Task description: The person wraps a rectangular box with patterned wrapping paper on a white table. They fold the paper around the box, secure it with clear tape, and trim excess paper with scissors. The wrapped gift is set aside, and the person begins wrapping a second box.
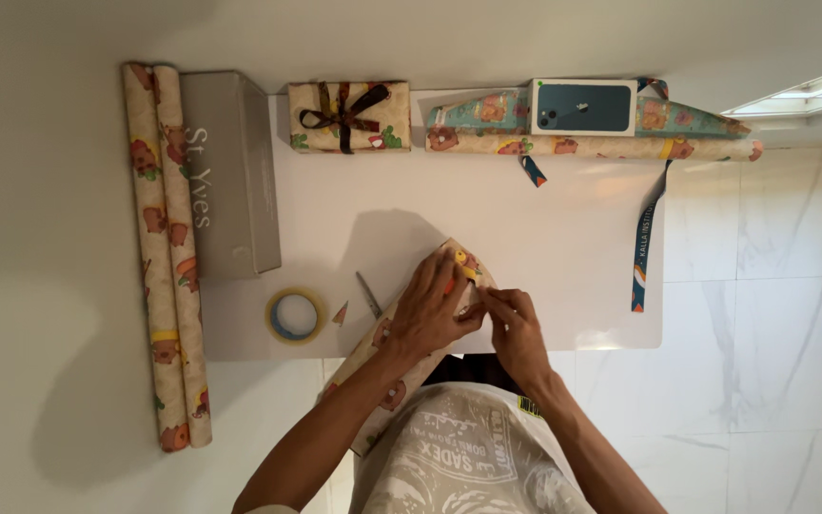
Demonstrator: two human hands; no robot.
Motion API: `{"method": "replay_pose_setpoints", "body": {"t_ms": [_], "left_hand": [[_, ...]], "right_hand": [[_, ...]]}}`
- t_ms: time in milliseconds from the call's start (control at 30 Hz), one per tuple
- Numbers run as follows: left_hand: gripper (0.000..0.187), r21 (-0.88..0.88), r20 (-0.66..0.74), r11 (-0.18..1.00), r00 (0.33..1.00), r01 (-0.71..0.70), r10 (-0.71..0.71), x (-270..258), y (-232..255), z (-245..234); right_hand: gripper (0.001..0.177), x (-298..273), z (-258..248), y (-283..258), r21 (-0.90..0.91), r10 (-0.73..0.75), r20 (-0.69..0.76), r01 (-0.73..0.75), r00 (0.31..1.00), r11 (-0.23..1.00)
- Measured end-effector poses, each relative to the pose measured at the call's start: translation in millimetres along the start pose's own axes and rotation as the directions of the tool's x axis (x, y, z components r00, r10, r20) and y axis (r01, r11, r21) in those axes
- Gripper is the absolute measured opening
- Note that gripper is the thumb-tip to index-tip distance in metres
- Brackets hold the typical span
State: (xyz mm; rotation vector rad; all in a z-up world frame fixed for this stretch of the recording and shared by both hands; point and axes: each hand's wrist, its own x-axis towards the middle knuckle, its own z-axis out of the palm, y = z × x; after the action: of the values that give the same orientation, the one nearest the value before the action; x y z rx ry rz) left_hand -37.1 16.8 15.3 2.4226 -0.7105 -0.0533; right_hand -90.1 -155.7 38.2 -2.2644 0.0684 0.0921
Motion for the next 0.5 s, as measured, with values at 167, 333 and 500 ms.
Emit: {"method": "replay_pose_setpoints", "body": {"t_ms": [167,333,500], "left_hand": [[0.055,0.014,-0.006,0.995,0.995,-0.095,0.095,2,1,-1],[0.056,0.054,-0.069,0.991,0.990,-0.120,0.124,1,2,-1],[0.061,0.015,-0.093,0.989,0.985,-0.145,0.146,0,2,-6]], "right_hand": [[0.025,3,-5,12,0.110,0.059,0.007,-0.059,0.998,0.992],[0.024,-6,1,19,0.100,-0.033,-0.018,0.035,0.999,0.994],[0.008,-17,10,40,0.203,0.306,-0.002,-0.299,0.952,0.933]]}}
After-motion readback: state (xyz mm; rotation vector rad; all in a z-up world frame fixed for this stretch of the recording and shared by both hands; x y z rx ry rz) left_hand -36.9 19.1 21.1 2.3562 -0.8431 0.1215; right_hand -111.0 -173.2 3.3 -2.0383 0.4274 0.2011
